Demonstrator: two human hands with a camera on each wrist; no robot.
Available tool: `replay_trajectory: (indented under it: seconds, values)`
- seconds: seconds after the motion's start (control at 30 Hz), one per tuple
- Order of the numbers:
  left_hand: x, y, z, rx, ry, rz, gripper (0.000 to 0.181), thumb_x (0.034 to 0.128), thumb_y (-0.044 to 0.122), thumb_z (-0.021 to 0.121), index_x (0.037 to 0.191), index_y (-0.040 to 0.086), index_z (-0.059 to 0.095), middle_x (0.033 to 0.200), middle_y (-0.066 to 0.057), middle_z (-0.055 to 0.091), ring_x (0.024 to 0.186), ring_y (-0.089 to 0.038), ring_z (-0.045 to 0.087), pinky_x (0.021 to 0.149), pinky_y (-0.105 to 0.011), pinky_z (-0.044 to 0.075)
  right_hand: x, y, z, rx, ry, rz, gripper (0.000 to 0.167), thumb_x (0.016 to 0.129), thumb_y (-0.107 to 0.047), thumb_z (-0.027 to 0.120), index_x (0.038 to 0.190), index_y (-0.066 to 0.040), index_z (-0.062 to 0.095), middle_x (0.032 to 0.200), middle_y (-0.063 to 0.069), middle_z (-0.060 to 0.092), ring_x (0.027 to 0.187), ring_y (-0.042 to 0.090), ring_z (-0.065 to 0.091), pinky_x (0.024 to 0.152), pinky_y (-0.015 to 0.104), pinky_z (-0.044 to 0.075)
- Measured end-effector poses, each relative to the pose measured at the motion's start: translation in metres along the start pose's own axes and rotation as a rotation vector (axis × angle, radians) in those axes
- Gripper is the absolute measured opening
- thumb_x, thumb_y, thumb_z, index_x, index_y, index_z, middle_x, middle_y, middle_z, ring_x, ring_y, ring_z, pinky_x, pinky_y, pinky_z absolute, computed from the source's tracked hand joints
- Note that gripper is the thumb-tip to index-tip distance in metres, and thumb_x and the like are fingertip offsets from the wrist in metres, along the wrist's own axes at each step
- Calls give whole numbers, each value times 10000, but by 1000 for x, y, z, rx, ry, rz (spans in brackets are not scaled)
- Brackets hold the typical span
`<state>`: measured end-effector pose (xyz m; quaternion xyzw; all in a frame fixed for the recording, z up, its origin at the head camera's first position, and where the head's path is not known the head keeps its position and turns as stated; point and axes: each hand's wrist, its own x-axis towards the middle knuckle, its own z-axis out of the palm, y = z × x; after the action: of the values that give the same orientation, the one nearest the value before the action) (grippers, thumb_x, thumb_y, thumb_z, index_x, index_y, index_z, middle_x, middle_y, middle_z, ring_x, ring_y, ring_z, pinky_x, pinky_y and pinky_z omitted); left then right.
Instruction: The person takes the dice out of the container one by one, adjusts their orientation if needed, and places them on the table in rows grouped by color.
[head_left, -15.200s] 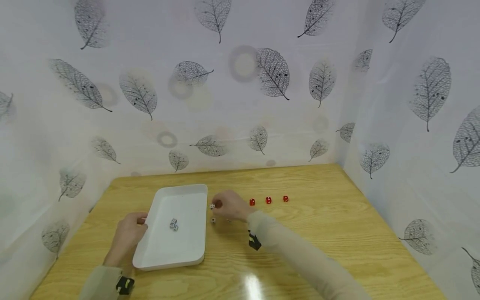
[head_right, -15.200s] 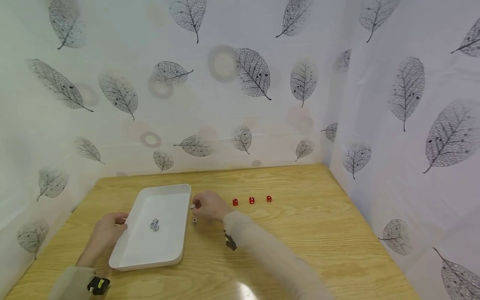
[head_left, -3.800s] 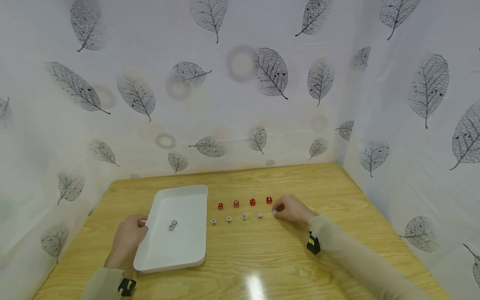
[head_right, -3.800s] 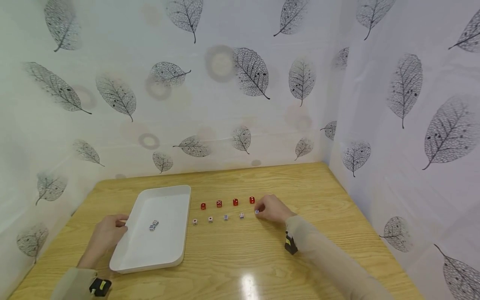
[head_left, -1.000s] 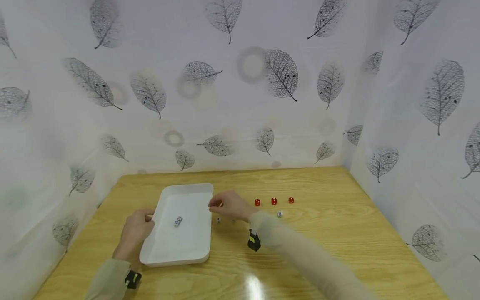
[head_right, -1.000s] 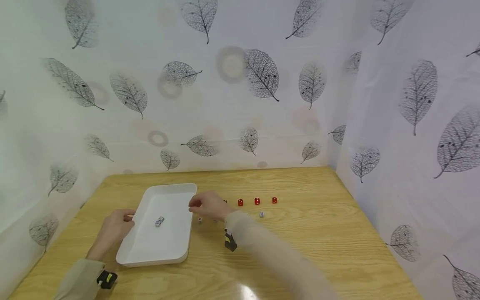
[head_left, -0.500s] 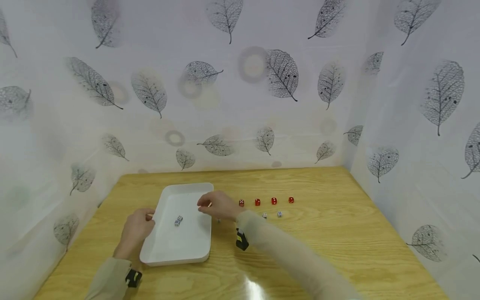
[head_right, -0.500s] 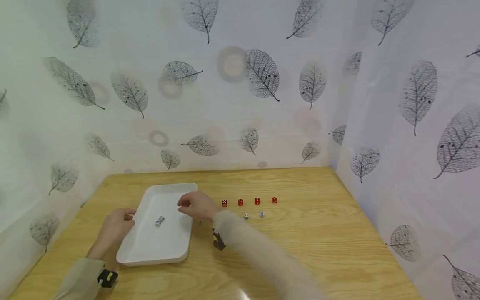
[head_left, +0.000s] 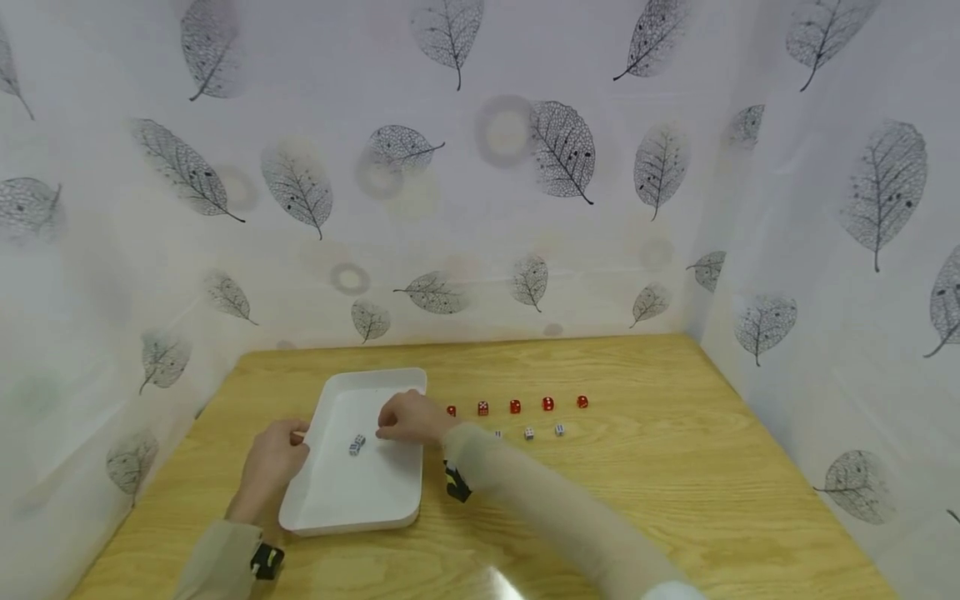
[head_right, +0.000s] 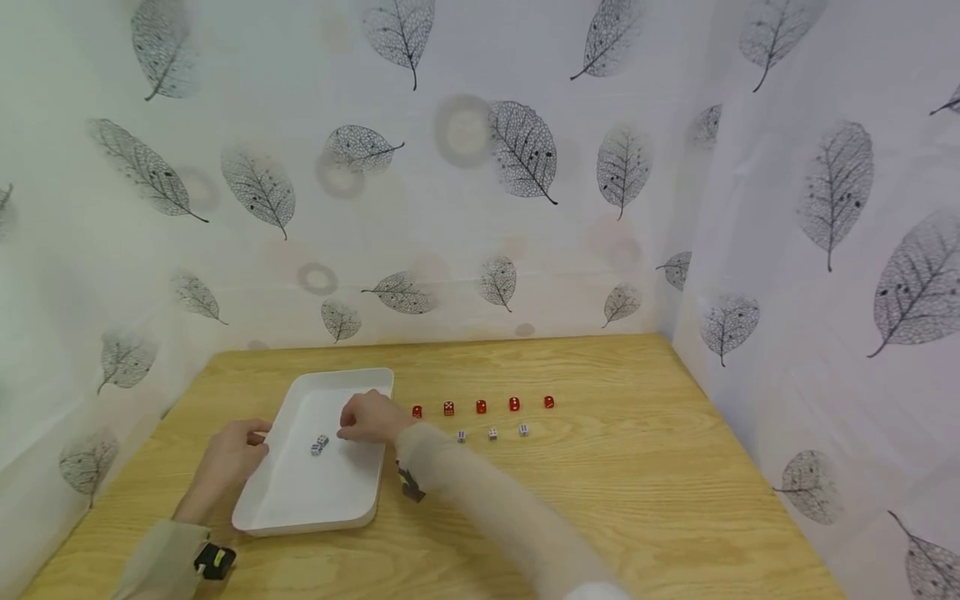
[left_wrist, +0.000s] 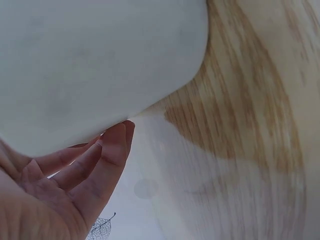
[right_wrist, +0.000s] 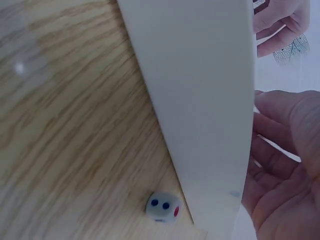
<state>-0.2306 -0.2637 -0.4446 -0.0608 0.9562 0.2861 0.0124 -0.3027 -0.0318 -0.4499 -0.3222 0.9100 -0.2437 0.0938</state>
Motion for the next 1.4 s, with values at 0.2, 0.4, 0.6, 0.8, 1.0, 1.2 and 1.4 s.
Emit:
replay_trajectory:
  seconds: [0.2, 0.4, 0.6, 0.8, 1.0, 1.2, 1.4]
  values:
    - [-1, -2, 0, -2, -6, -20, 414, 886, 26, 512, 1273, -114, 553, 1110, -296, 638, 931, -356, 642, 697, -409, 548, 5, -13, 3, -3, -98, 109, 344, 859, -335, 746, 1147, -150, 714, 1020, -39, 689, 849, 51, 582, 757, 179, 488]
    - [0, 1, -1, 14, 15, 8, 404, 885, 28, 513, 1259, -115, 564, 1097, -295, 650, 908, -358, 655, 686, -413, 552, 9, -29, 1, -28, -160, 153, 598, 800, -374, 798, 1330, -176, 605, 1221, -42, 657, 1101, 81, 580, 970, 216, 458]
    - [1, 4, -1, 20, 18, 23, 408, 874, 18, 520, 1258, -114, 567, 1082, -287, 657, 900, -343, 658, 680, -401, 554, 16, -30, 5, -21, -221, 175, 718, 774, -337, 827, 1412, -217, 521, 1330, -66, 596, 1264, 94, 509, 1087, 243, 384]
    - [1, 3, 0, 21, 3, -11, 410, 885, 18, 523, 1275, -107, 555, 1108, -290, 646, 918, -348, 653, 689, -393, 555, 23, -26, 9, -66, -275, 146, 706, 780, -319, 824, 1414, -299, 515, 1319, -91, 582, 1243, 75, 511, 1051, 244, 413]
    - [0, 2, -1, 22, 8, -5, 408, 876, 9, 523, 1264, -112, 560, 1097, -292, 648, 917, -352, 651, 700, -406, 556, 24, -25, 9, -50, -285, 102, 539, 828, -240, 783, 1335, -270, 605, 1284, -81, 617, 1229, 89, 524, 1067, 246, 398]
    - [0, 2, 0, 23, 14, 12, 407, 871, 7, 525, 1257, -117, 566, 1097, -298, 651, 914, -358, 656, 698, -410, 561, 23, -21, 8, -56, -223, 52, 342, 822, -221, 789, 1156, -194, 719, 1041, -83, 677, 955, 48, 583, 881, 182, 464]
    - [2, 1, 0, 22, 5, -3, 418, 873, 12, 521, 1270, -116, 555, 1106, -299, 647, 918, -359, 653, 714, -424, 557, 23, -21, 10, -13, -188, 74, 183, 805, -255, 803, 967, -188, 750, 859, -106, 661, 790, 31, 569, 729, 163, 463]
